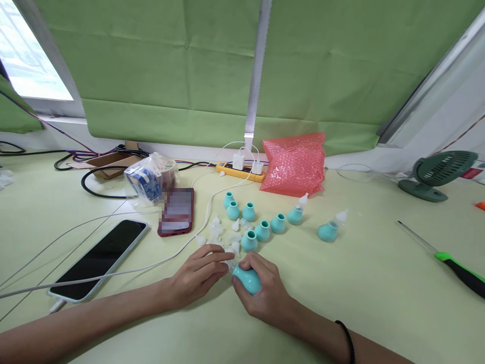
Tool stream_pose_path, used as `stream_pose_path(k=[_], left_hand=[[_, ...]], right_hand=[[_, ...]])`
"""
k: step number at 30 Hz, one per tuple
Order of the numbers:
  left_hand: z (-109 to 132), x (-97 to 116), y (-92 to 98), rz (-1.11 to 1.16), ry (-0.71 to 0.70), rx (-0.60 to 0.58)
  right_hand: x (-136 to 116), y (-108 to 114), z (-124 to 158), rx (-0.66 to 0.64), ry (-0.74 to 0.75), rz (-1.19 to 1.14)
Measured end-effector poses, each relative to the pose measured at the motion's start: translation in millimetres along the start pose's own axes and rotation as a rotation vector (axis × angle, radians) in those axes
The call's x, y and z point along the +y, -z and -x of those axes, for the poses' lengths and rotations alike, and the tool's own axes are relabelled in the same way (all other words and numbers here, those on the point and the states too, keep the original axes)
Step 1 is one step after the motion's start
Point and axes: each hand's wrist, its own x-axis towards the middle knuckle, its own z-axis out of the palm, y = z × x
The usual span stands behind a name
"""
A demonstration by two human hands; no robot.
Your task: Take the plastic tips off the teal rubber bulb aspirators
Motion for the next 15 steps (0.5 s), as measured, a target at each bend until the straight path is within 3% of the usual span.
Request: stream_pose_path(k=[5,9,15], left_hand=[[6.3,-8.1,-3.5,0.031,-0.104,0.079],[10.3,-11.3,-3.1,-0.015,-0.195,0.038],[5.4,-2.1,5.3,-0.078,-0.208,0.051]], right_hand=[[0.1,-0.5,-0.4,-0.004,0.013,0.026],[-2.1,0.1,-0.7,-0.011,0.005,0.014],[2.2,0.4,-1.6,0.011,0.004,0.009]])
